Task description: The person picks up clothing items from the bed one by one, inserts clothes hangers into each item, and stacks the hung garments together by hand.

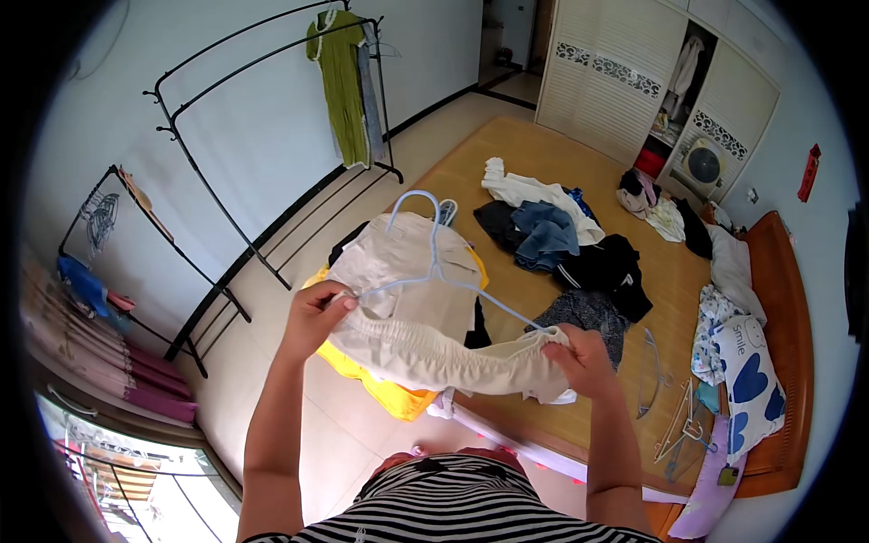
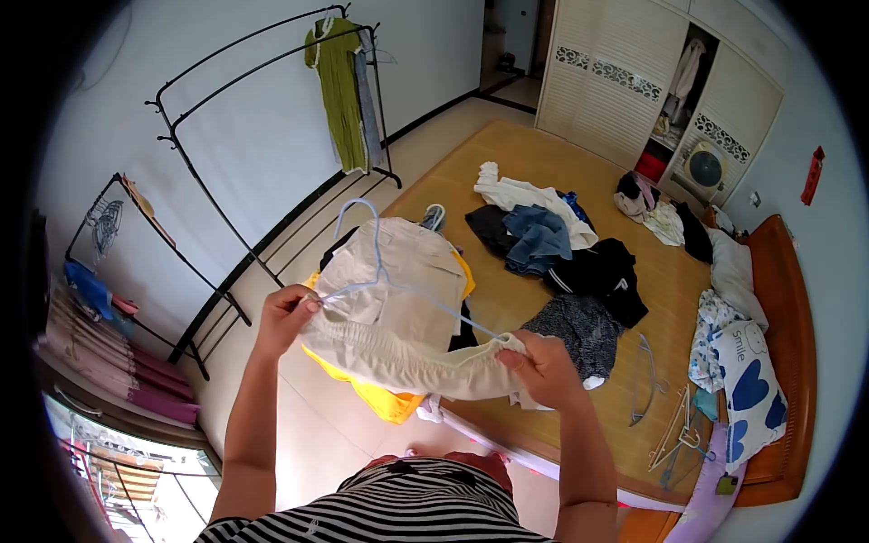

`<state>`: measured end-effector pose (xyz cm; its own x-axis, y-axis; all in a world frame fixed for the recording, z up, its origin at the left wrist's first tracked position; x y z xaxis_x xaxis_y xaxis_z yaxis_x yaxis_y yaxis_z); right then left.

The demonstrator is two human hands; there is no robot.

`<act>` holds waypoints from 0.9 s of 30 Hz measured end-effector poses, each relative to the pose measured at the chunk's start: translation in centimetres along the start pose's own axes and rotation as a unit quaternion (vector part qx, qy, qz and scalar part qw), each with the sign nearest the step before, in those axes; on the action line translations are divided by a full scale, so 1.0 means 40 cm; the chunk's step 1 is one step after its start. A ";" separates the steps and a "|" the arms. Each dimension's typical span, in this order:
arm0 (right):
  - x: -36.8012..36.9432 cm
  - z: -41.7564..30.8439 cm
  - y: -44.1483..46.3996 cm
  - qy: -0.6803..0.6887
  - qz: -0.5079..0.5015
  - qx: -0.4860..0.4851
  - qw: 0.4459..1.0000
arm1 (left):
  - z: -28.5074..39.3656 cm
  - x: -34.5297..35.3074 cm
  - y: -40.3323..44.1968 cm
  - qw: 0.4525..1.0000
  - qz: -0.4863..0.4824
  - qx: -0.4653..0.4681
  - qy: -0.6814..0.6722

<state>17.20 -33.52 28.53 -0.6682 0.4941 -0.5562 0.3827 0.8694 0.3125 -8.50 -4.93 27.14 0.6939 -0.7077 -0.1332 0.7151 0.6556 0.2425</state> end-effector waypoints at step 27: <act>0.596 0.689 0.422 0.236 0.121 0.274 0.924 | -0.763 -0.368 0.376 0.922 0.058 -0.243 0.296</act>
<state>25.33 -7.18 -0.67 -0.6745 0.7336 -0.0826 0.7373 0.6639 -0.1245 -5.39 23.40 3.43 0.5900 -0.4514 -0.6694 0.4867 0.8604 -0.1512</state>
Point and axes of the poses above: each hand's wrist, its own y-axis towards the middle knuckle, its own x-axis out of the palm, z = x × y, the point moved 4 cm from there along y, towards the middle knuckle, and after that the axes turned 4 degrees about -y, right-handed, at the moved point
